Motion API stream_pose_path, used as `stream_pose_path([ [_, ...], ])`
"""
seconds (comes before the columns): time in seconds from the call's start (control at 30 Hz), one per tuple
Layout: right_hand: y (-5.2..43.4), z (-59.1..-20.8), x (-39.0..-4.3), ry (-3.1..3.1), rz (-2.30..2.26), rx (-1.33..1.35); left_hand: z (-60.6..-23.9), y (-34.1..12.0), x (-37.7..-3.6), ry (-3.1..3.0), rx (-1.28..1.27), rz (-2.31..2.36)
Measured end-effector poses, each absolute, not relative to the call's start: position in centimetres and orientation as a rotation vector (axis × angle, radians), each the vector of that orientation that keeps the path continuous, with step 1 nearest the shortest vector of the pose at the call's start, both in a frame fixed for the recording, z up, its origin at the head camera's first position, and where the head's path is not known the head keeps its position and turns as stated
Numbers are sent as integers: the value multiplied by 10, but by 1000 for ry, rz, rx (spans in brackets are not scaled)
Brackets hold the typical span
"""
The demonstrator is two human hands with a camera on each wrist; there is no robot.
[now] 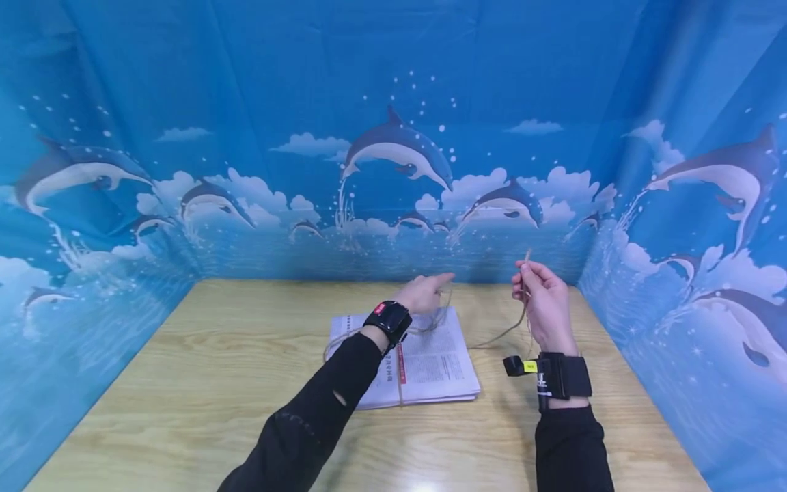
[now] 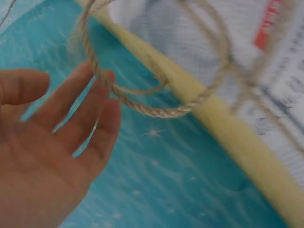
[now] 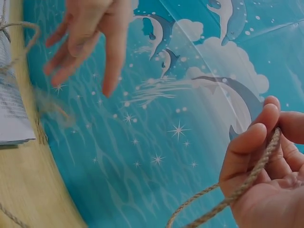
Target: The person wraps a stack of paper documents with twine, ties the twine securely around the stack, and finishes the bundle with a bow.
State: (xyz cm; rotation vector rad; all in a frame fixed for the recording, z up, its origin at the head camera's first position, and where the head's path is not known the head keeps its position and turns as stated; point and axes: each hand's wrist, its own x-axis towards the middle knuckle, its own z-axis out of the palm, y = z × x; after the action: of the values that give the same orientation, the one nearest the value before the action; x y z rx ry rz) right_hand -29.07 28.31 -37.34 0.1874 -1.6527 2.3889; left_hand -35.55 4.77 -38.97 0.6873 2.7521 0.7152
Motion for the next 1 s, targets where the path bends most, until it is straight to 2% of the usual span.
stream_pose_path([
  [0.27,282,-370,-295,-1637,2396,236,-405,0,-362,2925,546,829],
  [0.37,281,-369,-295,-1640,2403,245,-410,-15,-359,2887,456,727],
  [0.47,281,-369,-295,-1652,2400,231,-416,-22,-353,2815,484,555],
  [0.63,280,-370,-295,-1689,2393,205,-427,-17,-346,2869,635,382],
  [1.0,280,-376,-291,-1720,2388,188,-450,26,-341,2994,712,307],
])
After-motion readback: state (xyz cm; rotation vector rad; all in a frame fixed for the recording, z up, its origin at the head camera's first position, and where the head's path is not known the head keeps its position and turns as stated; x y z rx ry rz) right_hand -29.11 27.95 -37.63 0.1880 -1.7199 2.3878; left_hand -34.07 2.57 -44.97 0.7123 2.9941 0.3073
